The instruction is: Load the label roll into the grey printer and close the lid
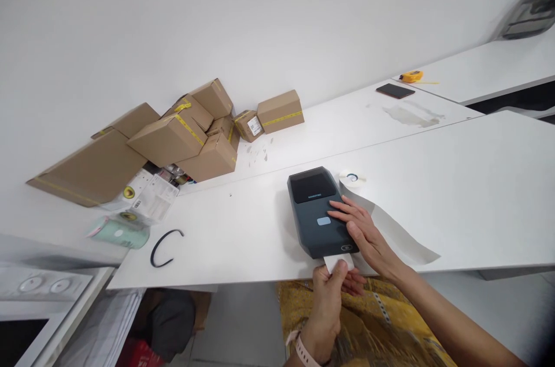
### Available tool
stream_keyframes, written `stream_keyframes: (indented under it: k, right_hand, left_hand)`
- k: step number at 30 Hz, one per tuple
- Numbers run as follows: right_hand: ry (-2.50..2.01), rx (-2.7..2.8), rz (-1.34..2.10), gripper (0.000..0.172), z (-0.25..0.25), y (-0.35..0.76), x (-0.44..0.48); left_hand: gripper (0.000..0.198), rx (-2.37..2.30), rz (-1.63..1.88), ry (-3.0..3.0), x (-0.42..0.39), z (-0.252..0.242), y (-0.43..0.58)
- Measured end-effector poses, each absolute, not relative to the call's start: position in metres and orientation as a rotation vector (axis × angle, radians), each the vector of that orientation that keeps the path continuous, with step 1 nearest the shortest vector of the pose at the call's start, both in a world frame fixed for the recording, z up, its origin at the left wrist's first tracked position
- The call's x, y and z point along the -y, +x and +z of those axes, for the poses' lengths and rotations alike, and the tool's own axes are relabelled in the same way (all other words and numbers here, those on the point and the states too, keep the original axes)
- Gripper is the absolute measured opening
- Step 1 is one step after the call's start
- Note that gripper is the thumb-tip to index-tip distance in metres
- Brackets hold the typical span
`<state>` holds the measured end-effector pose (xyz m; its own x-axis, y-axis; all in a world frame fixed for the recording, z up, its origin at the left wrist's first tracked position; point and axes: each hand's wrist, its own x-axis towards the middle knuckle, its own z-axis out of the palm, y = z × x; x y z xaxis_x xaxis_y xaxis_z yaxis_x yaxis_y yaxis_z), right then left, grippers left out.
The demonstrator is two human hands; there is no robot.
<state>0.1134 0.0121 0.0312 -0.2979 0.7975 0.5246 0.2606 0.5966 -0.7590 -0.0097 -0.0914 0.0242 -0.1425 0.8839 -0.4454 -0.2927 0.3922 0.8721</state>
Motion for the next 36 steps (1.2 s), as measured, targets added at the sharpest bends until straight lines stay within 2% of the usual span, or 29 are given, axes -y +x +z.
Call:
stream_keyframes:
  k: [6, 10, 12, 14, 19, 22, 25, 28, 30, 36]
  right_hand:
    - [-0.842, 2.121, 0.298, 0.033, 0.042, 0.118, -0.013]
    - [-0.833, 2.179, 0.156, 0.033, 0.043, 0.119, -0.014]
    - [-0.842, 2.179, 0.128, 0.033, 0.042, 0.117, -0.013]
    - [-0.87, 2.174, 0.089, 0.031, 0.04, 0.114, -0.011]
    - [-0.938, 2.15, 0.092, 0.029, 0.038, 0.109, -0.008]
    - [-0.934, 2.121, 0.174, 0.028, 0.036, 0.11, -0.006]
    - [-0.909, 2.028, 0.351, 0.037, 0.034, 0.112, 0.0]
    - [-0.92, 1.892, 0.541, 0.049, 0.036, 0.113, 0.006]
    - [-0.926, 1.851, 0.612, 0.049, 0.044, 0.114, 0.006]
    - [-0.83, 1.944, 0.586, 0.052, 0.096, 0.114, -0.027]
  left_hand:
    - [0.057, -1.241, 1.089, 0.645, 0.097, 0.026, -0.02]
    - [0.033, -1.253, 1.075, 0.615, 0.108, 0.024, -0.042]
    - [0.02, -1.363, 1.136, 0.631, 0.111, 0.02, -0.057]
    - [0.014, -1.507, 1.25, 0.684, 0.111, 0.016, -0.071]
    - [0.025, -1.804, 1.529, 0.865, 0.098, 0.019, -0.088]
    - [0.044, -1.775, 1.611, 0.986, 0.09, 0.028, -0.08]
    - [0.055, -1.665, 1.602, 1.041, 0.086, 0.036, -0.066]
    - [0.058, -1.598, 1.546, 1.06, 0.083, 0.041, -0.057]
    - [0.058, -1.588, 1.545, 1.082, 0.08, 0.045, -0.056]
    - [0.057, -1.439, 1.693, 1.148, 0.057, 0.069, -0.068]
